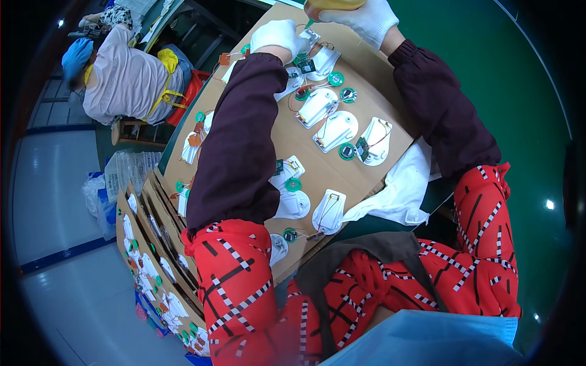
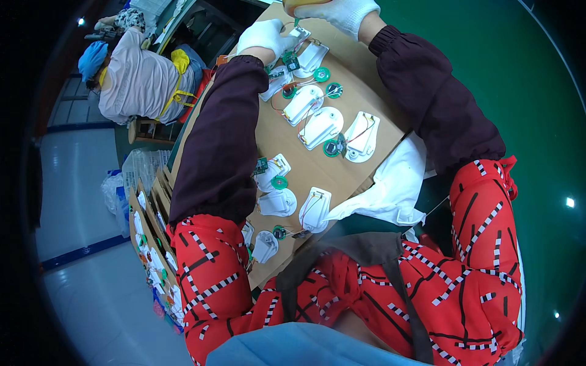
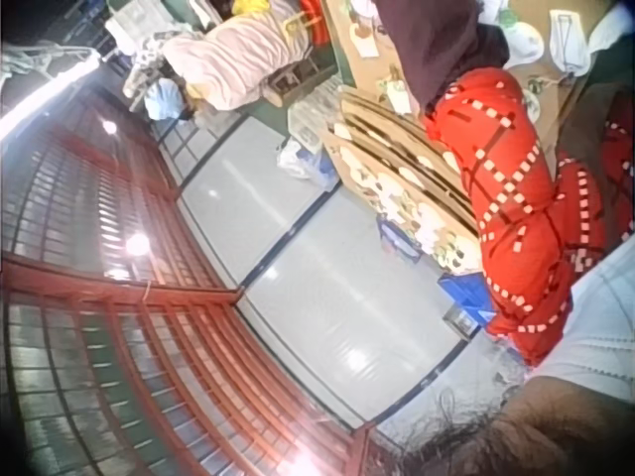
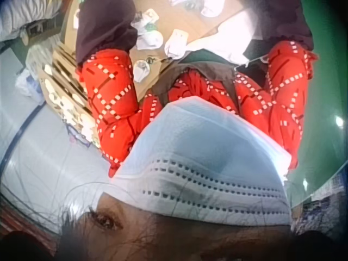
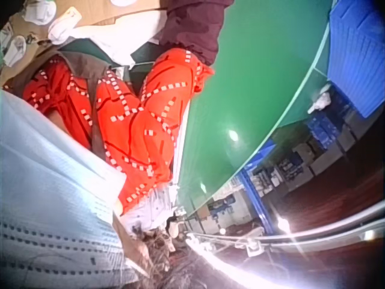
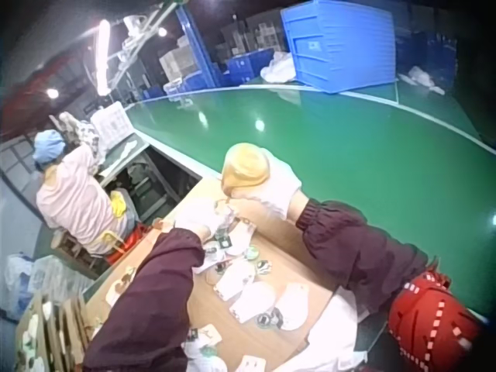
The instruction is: Applying liquid from a squeeze bottle to small plastic components arranged on a cardboard template.
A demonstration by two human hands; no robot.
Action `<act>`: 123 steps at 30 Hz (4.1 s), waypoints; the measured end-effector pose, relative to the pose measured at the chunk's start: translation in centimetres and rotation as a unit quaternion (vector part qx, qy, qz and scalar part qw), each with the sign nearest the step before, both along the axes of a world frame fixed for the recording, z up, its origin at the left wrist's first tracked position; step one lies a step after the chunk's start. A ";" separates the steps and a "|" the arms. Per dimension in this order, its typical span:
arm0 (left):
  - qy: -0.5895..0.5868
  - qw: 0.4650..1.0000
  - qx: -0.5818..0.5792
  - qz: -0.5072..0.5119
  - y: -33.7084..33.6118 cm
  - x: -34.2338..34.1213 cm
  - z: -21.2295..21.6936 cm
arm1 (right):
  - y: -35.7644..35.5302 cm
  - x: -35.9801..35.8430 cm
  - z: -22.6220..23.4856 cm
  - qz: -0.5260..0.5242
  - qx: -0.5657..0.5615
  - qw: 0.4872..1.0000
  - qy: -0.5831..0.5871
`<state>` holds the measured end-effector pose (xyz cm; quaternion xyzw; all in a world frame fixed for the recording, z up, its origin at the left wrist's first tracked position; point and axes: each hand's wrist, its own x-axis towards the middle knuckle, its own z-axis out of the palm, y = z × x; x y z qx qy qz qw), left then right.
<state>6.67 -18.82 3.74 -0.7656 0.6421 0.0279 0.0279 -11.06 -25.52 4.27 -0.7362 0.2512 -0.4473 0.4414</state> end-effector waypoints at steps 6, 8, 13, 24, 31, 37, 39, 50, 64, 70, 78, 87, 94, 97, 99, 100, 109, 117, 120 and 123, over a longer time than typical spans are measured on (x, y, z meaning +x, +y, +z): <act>-0.016 1.000 -0.006 0.006 -0.2 0.1 -0.3 | 2.4 0.0 2.0 -0.087 -0.033 0.992 0.090; -0.022 1.000 0.003 0.016 -0.3 0.0 -0.4 | 2.6 0.2 2.0 -0.101 -0.035 0.990 0.087; -0.016 1.000 -0.005 0.009 -0.3 0.0 -0.7 | 2.2 0.3 1.2 -0.108 -0.100 0.984 0.102; -0.025 1.000 -0.004 0.003 -0.4 0.1 -0.9 | 1.5 -1.2 0.8 -0.028 0.027 0.998 0.041; -0.029 1.000 -0.007 0.007 -0.1 0.2 -0.6 | 2.1 -1.1 0.8 -0.056 -0.002 0.998 0.004; -0.023 1.000 -0.004 0.005 -0.2 0.1 -0.9 | 2.8 -1.7 1.4 -0.109 -0.029 0.988 0.105; -0.020 1.000 -0.009 0.008 0.0 0.1 -0.8 | 3.4 -1.8 1.9 -0.111 -0.027 0.987 0.109; 0.264 0.964 0.011 0.025 2.3 3.0 2.1 | 0.7 -5.9 1.1 -0.092 0.121 0.982 -0.114; -0.012 0.992 -0.026 0.120 -1.5 7.4 -0.9 | 0.3 -0.4 3.1 -0.037 0.158 0.968 -0.191; -0.027 0.993 -0.004 0.114 -1.8 4.9 -1.3 | -0.2 2.7 2.1 0.025 0.173 0.966 -0.191; 0.063 0.985 -0.107 0.115 -0.9 4.7 -0.3 | 0.0 3.2 2.5 0.016 0.097 0.986 -0.136; 0.039 0.989 -0.108 0.098 -1.6 4.0 -0.1 | 0.9 4.8 2.8 -0.070 -0.084 0.986 0.127; 0.036 0.991 -0.088 0.093 -2.0 4.3 -0.3 | 1.9 5.1 3.4 -0.111 -0.042 0.981 0.150; 0.019 0.996 -0.059 0.061 -1.9 4.2 -0.3 | 1.8 5.2 3.1 -0.108 -0.054 0.983 0.137; 0.006 0.997 -0.046 0.056 -2.2 4.8 -0.7 | 1.9 5.4 3.1 -0.107 -0.053 0.984 0.131; -0.006 0.998 -0.034 0.050 -2.2 5.0 -0.8 | 2.0 5.6 3.1 -0.106 -0.053 0.984 0.131; -0.013 0.998 -0.037 0.050 -1.9 4.6 -0.5 | 1.5 6.1 2.6 -0.101 -0.112 0.974 0.168; -0.008 0.998 -0.051 0.047 -2.7 5.2 -1.7 | 1.5 5.6 2.8 -0.065 -0.133 0.973 0.179; -0.022 0.998 -0.040 0.045 -2.7 5.3 -2.0 | 1.5 5.2 2.6 -0.097 -0.131 0.968 0.193; -0.025 0.998 -0.040 0.047 -2.6 5.1 -1.9 | 1.8 4.5 3.0 -0.103 -0.095 0.976 0.166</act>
